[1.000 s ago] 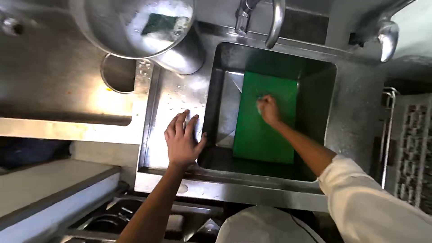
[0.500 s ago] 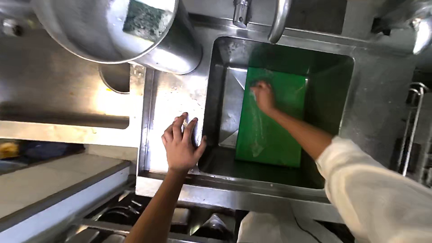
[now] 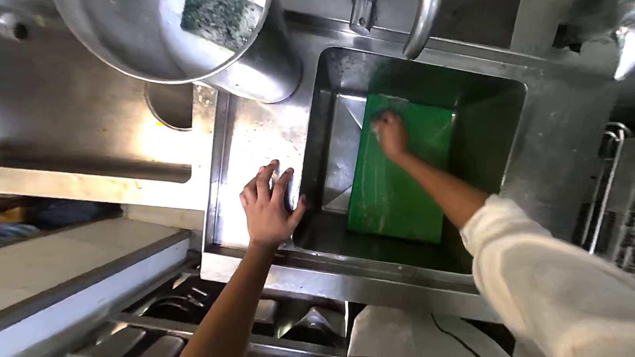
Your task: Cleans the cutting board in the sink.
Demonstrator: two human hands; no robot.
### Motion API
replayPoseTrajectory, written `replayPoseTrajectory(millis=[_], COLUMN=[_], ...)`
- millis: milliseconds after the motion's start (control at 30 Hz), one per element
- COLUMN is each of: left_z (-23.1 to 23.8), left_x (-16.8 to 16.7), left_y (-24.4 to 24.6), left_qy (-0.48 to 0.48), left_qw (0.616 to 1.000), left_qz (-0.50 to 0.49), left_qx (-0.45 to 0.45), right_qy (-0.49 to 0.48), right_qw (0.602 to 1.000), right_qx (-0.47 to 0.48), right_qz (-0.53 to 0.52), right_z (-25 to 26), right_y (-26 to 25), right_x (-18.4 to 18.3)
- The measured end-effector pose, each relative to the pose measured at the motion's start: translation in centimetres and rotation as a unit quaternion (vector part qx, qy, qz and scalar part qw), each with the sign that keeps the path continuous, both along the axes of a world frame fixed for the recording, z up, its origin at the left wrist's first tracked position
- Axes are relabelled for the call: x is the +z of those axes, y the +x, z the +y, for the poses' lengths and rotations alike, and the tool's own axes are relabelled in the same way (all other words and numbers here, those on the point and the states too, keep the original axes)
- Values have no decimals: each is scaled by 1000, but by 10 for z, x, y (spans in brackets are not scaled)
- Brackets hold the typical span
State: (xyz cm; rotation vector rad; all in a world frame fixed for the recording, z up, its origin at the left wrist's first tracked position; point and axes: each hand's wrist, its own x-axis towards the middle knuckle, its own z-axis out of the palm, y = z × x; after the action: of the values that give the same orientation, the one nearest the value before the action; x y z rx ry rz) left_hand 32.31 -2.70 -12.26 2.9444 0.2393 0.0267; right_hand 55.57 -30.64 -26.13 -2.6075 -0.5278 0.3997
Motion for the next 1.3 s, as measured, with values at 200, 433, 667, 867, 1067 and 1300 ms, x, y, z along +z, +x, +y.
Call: replayPoseTrajectory(millis=[200, 433, 667, 867, 1067, 1300], left_z=[-1, 1, 0, 2, 0, 0], left_x=[2, -2, 1, -1, 1, 1], left_y=[2, 0, 0, 3, 2, 4], left_qy=[-6, -9, -18, -23, -26, -8], left_qw=[1000, 1000, 1000, 1000, 1000, 1000], left_qz=[-2, -6, -1, -2, -4, -24], left_qx=[0, -8, -10, -7, -1, -9], right_qy=[85, -71, -7, -118, -43, -150], right_qw=[918, 995, 948, 992, 996, 979], right_qx=[373, 58, 272, 41, -9, -135], right_qz=[101, -30, 162, 14, 76, 19], right_z=[-51, -27, -110, -105, -83, -145], right_y=[-172, 67, -190, 34, -156, -55], right_x=[58, -23, 82, -4, 66, 18])
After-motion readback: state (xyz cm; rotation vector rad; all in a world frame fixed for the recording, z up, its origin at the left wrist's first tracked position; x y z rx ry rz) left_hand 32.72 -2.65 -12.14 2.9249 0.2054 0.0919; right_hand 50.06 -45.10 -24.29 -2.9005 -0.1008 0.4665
